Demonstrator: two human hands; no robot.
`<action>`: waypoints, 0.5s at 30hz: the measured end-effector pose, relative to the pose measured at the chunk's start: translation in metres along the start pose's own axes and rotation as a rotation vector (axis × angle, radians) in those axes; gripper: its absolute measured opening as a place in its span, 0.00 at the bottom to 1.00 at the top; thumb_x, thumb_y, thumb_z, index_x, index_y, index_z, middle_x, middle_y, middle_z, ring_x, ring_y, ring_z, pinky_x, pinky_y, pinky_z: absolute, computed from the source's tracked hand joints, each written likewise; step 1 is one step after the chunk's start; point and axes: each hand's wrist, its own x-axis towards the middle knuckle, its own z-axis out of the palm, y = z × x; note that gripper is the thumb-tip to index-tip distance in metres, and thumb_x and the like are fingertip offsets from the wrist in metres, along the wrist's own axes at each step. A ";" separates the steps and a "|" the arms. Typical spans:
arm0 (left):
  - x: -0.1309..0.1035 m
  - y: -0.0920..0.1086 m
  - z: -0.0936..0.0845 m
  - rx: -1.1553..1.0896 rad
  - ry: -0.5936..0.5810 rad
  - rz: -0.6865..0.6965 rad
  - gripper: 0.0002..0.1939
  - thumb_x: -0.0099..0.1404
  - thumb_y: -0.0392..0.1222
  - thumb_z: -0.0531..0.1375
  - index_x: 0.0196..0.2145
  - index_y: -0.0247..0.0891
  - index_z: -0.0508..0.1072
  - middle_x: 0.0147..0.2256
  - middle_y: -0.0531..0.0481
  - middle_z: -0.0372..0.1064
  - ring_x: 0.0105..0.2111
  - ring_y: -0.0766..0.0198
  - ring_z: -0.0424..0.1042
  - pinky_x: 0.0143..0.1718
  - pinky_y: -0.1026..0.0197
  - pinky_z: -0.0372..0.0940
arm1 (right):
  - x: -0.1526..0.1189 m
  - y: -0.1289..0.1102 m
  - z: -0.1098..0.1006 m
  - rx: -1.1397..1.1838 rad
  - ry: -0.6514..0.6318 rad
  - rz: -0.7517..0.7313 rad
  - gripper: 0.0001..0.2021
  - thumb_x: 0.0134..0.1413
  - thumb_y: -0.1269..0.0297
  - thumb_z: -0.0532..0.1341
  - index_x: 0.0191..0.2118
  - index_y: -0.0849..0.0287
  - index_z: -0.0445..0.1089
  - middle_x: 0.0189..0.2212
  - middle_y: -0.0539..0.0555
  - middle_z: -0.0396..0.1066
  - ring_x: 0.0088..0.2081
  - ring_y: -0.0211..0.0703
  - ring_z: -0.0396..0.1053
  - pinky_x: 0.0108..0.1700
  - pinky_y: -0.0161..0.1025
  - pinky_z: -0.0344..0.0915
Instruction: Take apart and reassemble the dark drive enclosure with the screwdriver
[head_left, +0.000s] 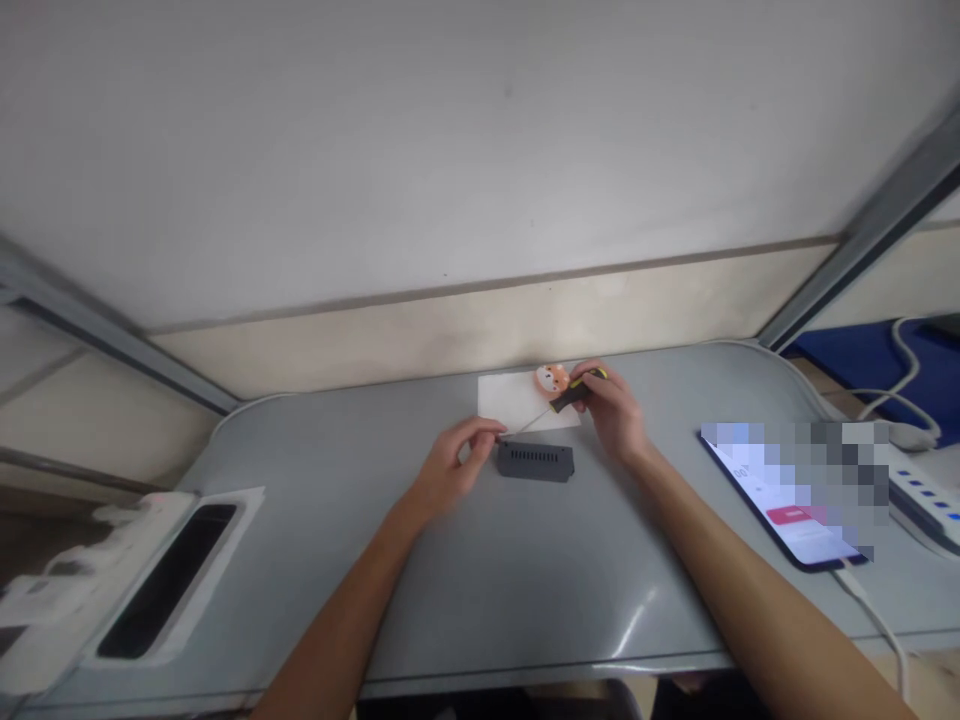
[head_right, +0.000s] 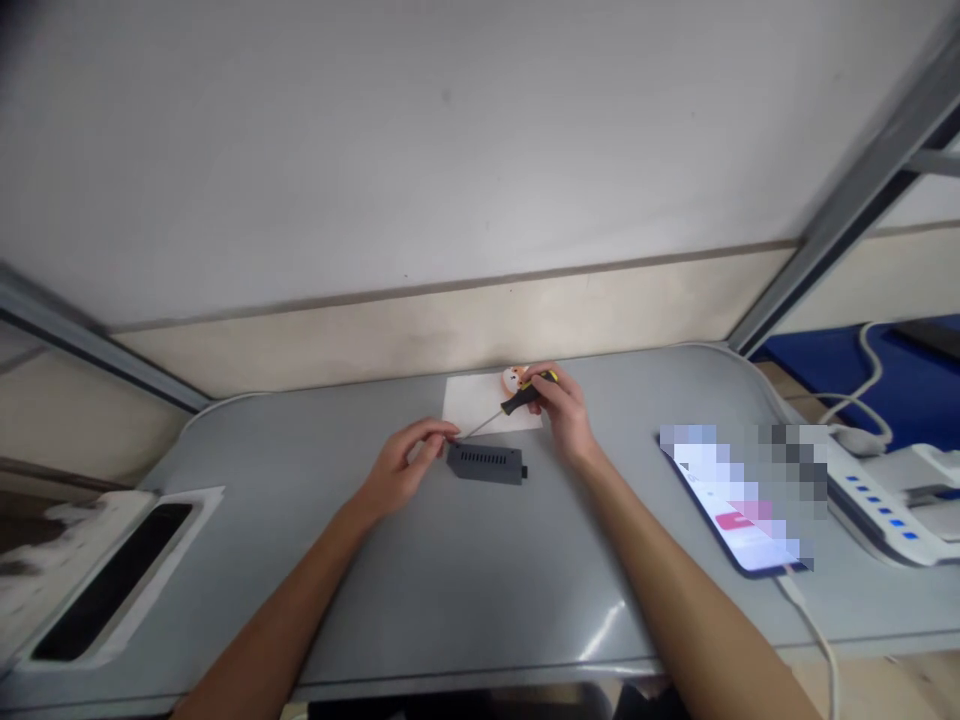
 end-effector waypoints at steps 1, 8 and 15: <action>-0.001 0.001 0.000 0.024 0.012 0.044 0.14 0.77 0.47 0.53 0.48 0.40 0.76 0.40 0.47 0.76 0.37 0.61 0.73 0.42 0.59 0.67 | 0.000 0.000 0.000 -0.001 -0.001 0.007 0.06 0.53 0.60 0.65 0.32 0.56 0.75 0.30 0.52 0.68 0.27 0.38 0.60 0.29 0.39 0.55; -0.005 0.005 0.005 0.261 0.034 0.347 0.09 0.70 0.39 0.60 0.48 0.40 0.71 0.41 0.46 0.74 0.36 0.62 0.72 0.42 0.57 0.70 | 0.002 0.001 -0.003 -0.026 -0.034 0.010 0.06 0.53 0.60 0.65 0.33 0.57 0.75 0.30 0.52 0.69 0.27 0.38 0.60 0.29 0.39 0.54; -0.005 0.000 0.005 0.446 0.076 0.445 0.08 0.69 0.41 0.62 0.46 0.40 0.75 0.43 0.44 0.78 0.40 0.58 0.78 0.45 0.54 0.72 | 0.007 0.005 -0.009 -0.083 0.033 -0.013 0.08 0.54 0.57 0.66 0.32 0.56 0.74 0.28 0.51 0.68 0.26 0.38 0.60 0.28 0.39 0.55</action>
